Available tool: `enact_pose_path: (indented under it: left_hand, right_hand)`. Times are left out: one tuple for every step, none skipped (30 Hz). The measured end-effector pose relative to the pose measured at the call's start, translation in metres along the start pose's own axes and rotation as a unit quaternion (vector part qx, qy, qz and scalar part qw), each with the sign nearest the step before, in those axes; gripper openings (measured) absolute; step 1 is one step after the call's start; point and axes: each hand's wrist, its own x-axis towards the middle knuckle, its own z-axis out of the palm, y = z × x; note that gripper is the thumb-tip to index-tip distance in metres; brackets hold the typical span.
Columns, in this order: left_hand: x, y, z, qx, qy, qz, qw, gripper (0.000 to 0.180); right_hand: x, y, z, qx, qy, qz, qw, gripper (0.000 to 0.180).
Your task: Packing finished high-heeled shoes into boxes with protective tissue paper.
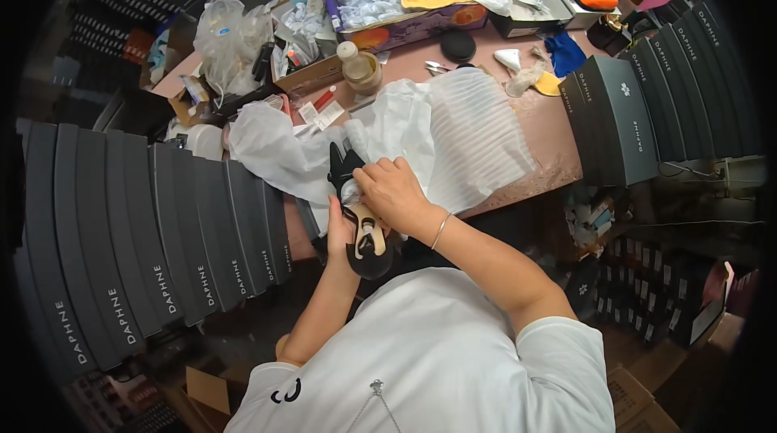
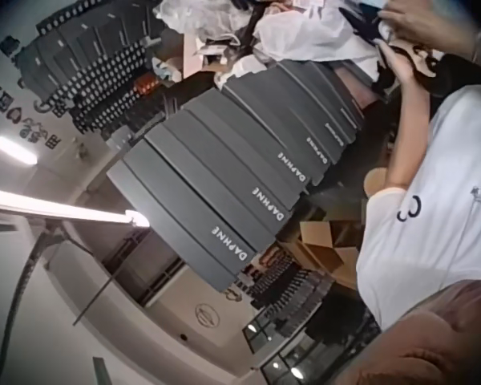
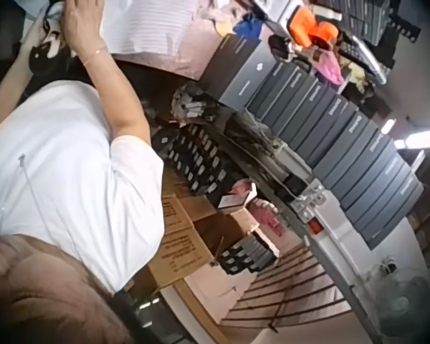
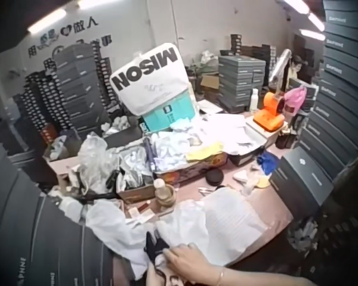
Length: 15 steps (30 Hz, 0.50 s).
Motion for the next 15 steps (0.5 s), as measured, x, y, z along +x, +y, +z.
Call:
enact_pose_path:
  left_hand:
    - [-0.004, -0.003, 0.003, 0.002, 0.023, 0.028, 0.999, 0.072]
    - [-0.009, -0.004, 0.012, 0.005, 0.046, 0.051, 0.998, 0.072]
    - [-0.01, -0.003, 0.015, 0.018, 0.05, 0.051, 0.997, 0.072]
    - [-0.01, -0.001, 0.018, 0.031, 0.054, 0.05, 0.997, 0.073]
    - [-0.011, 0.002, 0.021, 0.045, 0.055, 0.054, 0.996, 0.073]
    - [-0.005, -0.001, 0.01, 0.066, 0.036, 0.055, 0.996, 0.073]
    - [-0.005, -0.005, 0.0, 0.057, 0.007, 0.047, 0.997, 0.073]
    - [-0.008, -0.007, -0.001, 0.048, -0.02, 0.036, 0.998, 0.074]
    - [-0.008, -0.008, 0.0, 0.054, 0.011, 0.031, 0.998, 0.074]
    - [-0.008, -0.01, 0.005, 0.06, 0.043, 0.026, 0.997, 0.074]
    - [-0.01, -0.012, 0.009, 0.068, 0.076, 0.016, 0.995, 0.075]
    - [-0.011, -0.012, 0.009, 0.087, 0.072, 0.028, 0.993, 0.076]
    - [-0.011, -0.012, 0.008, 0.105, 0.067, 0.04, 0.991, 0.076]
    - [-0.011, -0.01, 0.008, 0.12, 0.061, 0.056, 0.989, 0.077]
    - [-0.008, -0.009, 0.005, 0.114, 0.078, 0.075, 0.988, 0.076]
  right_hand:
    - [0.001, -0.001, 0.007, -0.016, -0.016, -0.004, 1.0, 0.035]
    - [0.0, -0.002, 0.005, -0.023, 0.005, -0.042, 0.999, 0.037]
    - [0.0, 0.0, 0.001, -0.029, 0.027, -0.079, 0.996, 0.039]
    - [-0.001, 0.001, -0.001, -0.036, 0.05, -0.115, 0.991, 0.042]
    - [-0.002, 0.003, 0.001, -0.025, 0.04, -0.11, 0.993, 0.04]
    - [-0.004, 0.006, 0.007, -0.014, 0.03, -0.103, 0.994, 0.038]
    - [-0.004, 0.008, 0.01, -0.004, 0.02, -0.097, 0.995, 0.037]
    - [-0.004, 0.007, 0.011, 0.019, 0.013, -0.081, 0.996, 0.032]
    - [-0.001, 0.004, 0.011, 0.041, 0.006, -0.065, 0.997, 0.028]
    - [0.002, 0.002, 0.012, 0.064, -0.001, -0.049, 0.997, 0.023]
    - [0.01, 0.002, 0.011, 0.073, -0.025, -0.034, 0.996, 0.012]
    - [0.008, 0.005, 0.013, 0.088, -0.014, -0.047, 0.995, 0.012]
    - [0.006, 0.008, 0.016, 0.104, -0.003, -0.061, 0.993, 0.013]
    - [0.005, 0.011, 0.018, 0.118, 0.007, -0.08, 0.99, 0.013]
    - [0.003, 0.011, 0.019, 0.117, 0.02, -0.091, 0.989, 0.015]
